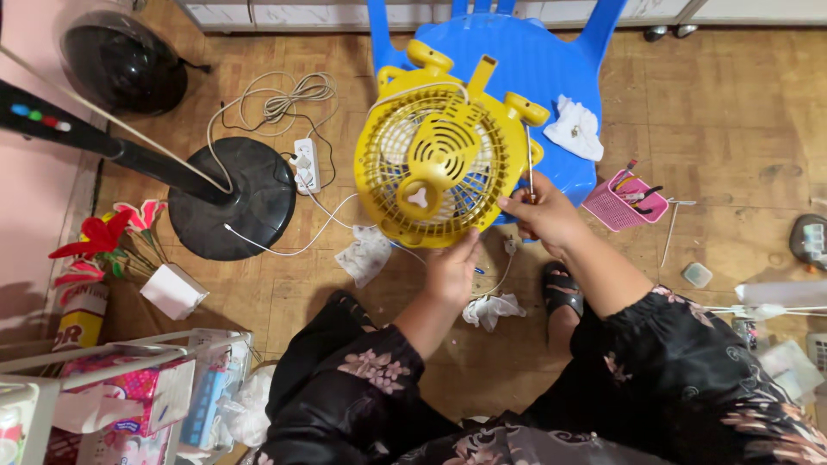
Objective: The person assembles a small yellow and blue fan by attaching the front and rear grilles to the fan body. They then use a screwdriver to tighten screws on the rear grille to secure the assembly.
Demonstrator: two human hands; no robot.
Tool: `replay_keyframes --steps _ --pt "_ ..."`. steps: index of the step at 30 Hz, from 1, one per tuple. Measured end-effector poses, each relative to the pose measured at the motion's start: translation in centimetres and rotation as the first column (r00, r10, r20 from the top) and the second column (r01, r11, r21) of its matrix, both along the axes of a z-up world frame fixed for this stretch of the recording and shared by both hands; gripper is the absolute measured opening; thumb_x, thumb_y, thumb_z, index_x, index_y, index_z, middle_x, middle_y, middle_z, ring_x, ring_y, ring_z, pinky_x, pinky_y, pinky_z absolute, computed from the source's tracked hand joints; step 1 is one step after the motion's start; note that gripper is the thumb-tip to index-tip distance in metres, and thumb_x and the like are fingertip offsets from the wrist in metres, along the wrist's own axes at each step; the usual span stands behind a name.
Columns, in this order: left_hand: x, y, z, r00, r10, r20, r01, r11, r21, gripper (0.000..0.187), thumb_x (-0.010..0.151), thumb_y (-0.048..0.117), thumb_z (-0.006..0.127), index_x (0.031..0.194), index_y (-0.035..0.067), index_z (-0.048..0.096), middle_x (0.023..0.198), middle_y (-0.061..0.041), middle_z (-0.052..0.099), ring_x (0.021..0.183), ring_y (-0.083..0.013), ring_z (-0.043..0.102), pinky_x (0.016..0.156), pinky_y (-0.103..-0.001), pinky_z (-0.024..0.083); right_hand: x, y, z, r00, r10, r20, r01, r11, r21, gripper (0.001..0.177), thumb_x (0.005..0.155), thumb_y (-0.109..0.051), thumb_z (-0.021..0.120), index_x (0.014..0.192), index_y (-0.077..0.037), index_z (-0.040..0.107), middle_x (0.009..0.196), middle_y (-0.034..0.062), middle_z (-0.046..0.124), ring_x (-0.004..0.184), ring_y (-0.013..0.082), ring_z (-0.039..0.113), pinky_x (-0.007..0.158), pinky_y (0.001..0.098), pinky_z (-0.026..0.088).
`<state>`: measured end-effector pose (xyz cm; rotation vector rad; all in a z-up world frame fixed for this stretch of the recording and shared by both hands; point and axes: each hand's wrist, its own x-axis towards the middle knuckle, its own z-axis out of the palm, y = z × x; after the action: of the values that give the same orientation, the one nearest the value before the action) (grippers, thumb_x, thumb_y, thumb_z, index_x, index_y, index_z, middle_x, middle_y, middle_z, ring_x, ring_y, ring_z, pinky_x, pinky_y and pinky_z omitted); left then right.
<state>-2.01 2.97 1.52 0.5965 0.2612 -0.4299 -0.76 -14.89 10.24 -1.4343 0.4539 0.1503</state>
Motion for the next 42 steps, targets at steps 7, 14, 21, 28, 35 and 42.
replay_keyframes --steps 7,14,21,28,35,42 --pt "-0.4 -1.0 -0.2 0.977 0.101 0.186 -0.111 0.993 0.041 0.032 0.096 -0.01 0.072 0.124 0.005 0.064 0.113 -0.004 0.068 0.085 -0.0103 0.056 0.066 -0.023 0.039 0.7 -3.9 -0.3 0.984 0.025 -0.176 -0.074 0.958 -0.277 0.031 0.09 -0.019 0.077 0.12 -0.012 0.07 0.071 -0.0039 0.058 0.052 0.0055 0.047 0.044 0.0244 0.035" --pt "0.1 -0.6 0.3 0.991 0.063 0.115 -0.06 0.998 -0.028 0.038 0.09 -0.009 0.067 0.124 0.008 0.061 0.119 -0.003 0.069 0.108 -0.0145 0.067 0.097 -0.03 0.054 2.2 -15.1 0.2 0.964 -0.178 0.198 0.263 0.528 -0.807 0.021 0.097 -0.023 0.078 0.103 -0.004 0.076 0.085 0.0063 0.072 0.071 0.012 0.062 0.063 0.0326 0.05" --pt "0.2 -0.4 0.8 0.986 0.035 0.165 -0.034 0.999 -0.008 0.04 0.094 -0.01 0.066 0.129 0.005 0.06 0.122 -0.006 0.067 0.112 -0.0178 0.065 0.102 -0.034 0.053 3.8 -14.8 -1.9 0.933 0.113 0.342 0.28 0.369 -0.886 0.018 0.096 -0.019 0.079 0.11 -0.009 0.08 0.096 0.0136 0.071 0.083 0.0263 0.067 0.074 0.0391 0.053" --pt "0.3 -0.6 0.8 0.985 0.026 0.172 -0.027 1.0 0.0 0.038 0.092 -0.007 0.067 0.127 0.007 0.062 0.123 -0.002 0.067 0.113 -0.014 0.065 0.1 -0.029 0.053 5.8 -12.7 -2.6 0.961 0.085 0.264 0.242 0.212 -0.947 0.016 0.091 -0.023 0.079 0.104 -0.014 0.08 0.098 0.0129 0.072 0.085 0.034 0.07 0.074 0.045 0.055" --pt "0.7 -1.3 -2.0 0.954 0.006 0.301 -0.018 0.999 0.037 0.017 0.105 -0.006 0.073 0.116 0.003 0.065 0.104 -0.002 0.065 0.072 -0.0058 0.048 0.057 -0.02 0.035 6.9 -11.9 -2.4 0.979 0.05 0.2 0.191 0.141 -0.971 0.015 0.086 -0.022 0.077 0.099 -0.014 0.077 0.101 0.0117 0.07 0.087 0.0357 0.069 0.075 0.0477 0.054" --pt "0.7 -1.0 -0.3 0.983 -0.048 0.176 0.046 0.999 0.021 0.027 0.096 -0.003 0.066 0.122 0.005 0.064 0.12 -0.005 0.069 0.111 -0.0149 0.066 0.097 -0.028 0.052 7.1 -11.9 -2.9 0.976 0.055 0.211 0.205 0.105 -0.973 0.011 0.089 -0.02 0.071 0.097 -0.013 0.077 0.106 0.0143 0.07 0.089 0.0394 0.067 0.075 0.0505 0.054"
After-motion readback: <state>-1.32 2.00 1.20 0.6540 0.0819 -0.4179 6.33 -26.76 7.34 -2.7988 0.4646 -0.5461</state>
